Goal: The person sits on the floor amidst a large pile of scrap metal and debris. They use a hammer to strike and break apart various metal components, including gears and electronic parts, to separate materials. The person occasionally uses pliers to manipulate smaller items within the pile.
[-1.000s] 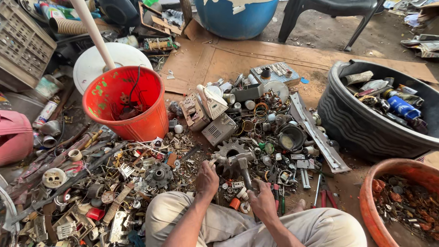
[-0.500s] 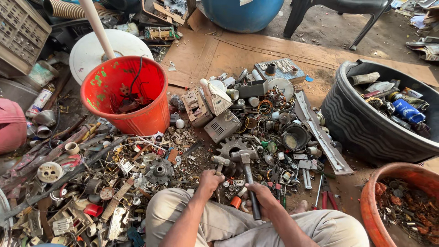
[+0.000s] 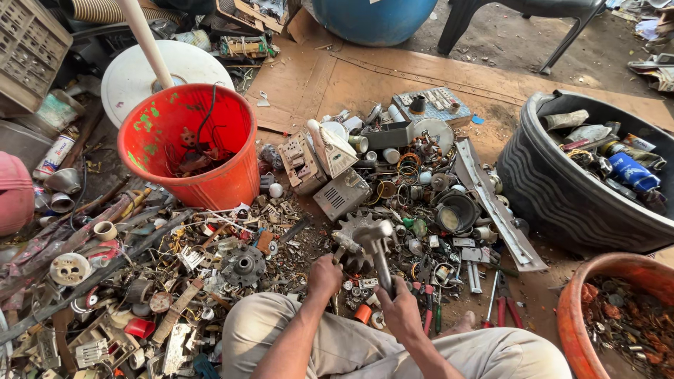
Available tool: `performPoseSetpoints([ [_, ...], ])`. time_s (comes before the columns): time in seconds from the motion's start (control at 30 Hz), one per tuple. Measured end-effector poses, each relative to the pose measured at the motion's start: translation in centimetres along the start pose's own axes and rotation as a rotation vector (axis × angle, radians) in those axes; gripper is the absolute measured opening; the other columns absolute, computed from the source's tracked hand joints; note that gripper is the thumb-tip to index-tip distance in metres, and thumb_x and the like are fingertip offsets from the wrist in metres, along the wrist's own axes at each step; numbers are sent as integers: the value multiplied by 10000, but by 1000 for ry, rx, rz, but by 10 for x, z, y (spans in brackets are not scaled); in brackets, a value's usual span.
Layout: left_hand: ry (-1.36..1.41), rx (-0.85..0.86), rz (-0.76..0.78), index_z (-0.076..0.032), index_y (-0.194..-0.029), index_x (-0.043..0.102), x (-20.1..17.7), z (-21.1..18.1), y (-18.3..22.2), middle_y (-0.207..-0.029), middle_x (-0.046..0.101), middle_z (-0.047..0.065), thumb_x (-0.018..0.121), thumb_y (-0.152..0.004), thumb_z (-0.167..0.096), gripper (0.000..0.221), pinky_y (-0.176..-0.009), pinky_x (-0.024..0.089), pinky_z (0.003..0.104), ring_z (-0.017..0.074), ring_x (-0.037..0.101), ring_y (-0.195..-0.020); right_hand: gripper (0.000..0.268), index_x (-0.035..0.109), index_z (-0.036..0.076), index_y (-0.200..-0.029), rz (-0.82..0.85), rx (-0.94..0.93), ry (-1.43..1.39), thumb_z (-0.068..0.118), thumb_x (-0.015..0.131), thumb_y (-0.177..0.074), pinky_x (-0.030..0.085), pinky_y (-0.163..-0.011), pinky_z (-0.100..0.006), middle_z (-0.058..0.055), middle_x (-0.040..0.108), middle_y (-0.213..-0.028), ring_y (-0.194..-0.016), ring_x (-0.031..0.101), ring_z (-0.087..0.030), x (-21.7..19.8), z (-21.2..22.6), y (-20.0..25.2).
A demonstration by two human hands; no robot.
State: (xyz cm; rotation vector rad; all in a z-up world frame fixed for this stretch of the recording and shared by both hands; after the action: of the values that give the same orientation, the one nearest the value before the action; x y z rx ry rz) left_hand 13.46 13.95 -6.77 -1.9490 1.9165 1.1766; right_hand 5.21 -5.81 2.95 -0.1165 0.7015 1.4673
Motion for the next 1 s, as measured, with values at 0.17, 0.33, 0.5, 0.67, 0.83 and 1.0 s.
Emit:
performPoseSetpoints([
  [0.17, -209, 190, -242, -30, -1169, 715, 7, 16, -18, -998, 744, 109, 771, -812, -92, 366, -809, 569, 395, 248, 677, -894, 411, 590, 110, -1206, -6, 15, 257, 413, 659, -938, 520, -677, -448, -94, 684, -693, -656, 674, -225, 5, -9, 2],
  [0.33, -188, 144, -278, -76, -1250, 703, 9, 18, -27, -1007, 745, 103, 698, -890, -19, 365, -711, 590, 332, 211, 690, -840, 363, 610, 66, -1159, 48, -56, 118, 309, 722, -914, 518, -565, -401, -108, 657, -633, -570, 658, -209, 7, -16, -3],
  [0.5, -191, 35, -163, -68, -1247, 715, 7, 16, -39, -976, 774, 111, 606, -1022, -122, 256, -690, 602, 334, 200, 717, -789, 393, 532, 34, -1250, 195, 170, -192, 224, 690, -945, 471, -439, -337, -36, 619, -668, -522, 565, -154, 4, -7, -1],
  [0.67, -201, 140, -142, -58, -1329, 649, 4, 16, -34, -1028, 751, 154, 574, -921, -10, 418, -715, 621, 351, 236, 728, -816, 428, 552, 84, -1305, 40, 47, -142, 325, 640, -962, 456, -434, -317, -32, 612, -661, -506, 543, -125, -4, 13, 15],
  [0.83, -201, 114, -36, -61, -1324, 648, -2, 12, -38, -943, 748, 155, 498, -1002, -34, 357, -665, 594, 323, 218, 713, -756, 384, 597, 78, -1195, 120, -19, -65, 380, 605, -958, 469, -455, -318, -26, 631, -653, -516, 565, -124, -3, 14, 4],
  [1.0, -237, 176, -95, -21, -1330, 631, 5, 20, -44, -784, 708, 113, 411, -1074, -66, 341, -394, 472, 286, 142, 587, -530, 377, 548, 46, -1016, 187, 87, 75, 421, 578, -1017, 450, -424, -328, -44, 594, -646, -482, 546, -132, 18, 3, 0],
])
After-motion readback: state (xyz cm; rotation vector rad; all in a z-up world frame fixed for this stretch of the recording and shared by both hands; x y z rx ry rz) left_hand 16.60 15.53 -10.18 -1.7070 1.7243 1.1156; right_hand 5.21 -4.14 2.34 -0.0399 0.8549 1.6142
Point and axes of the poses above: each hand's wrist, its own y-axis away from the middle knuckle, its own x-axis out of the palm, z = x × y, the point moved 2 cm from there along -y, towards the middle knuckle
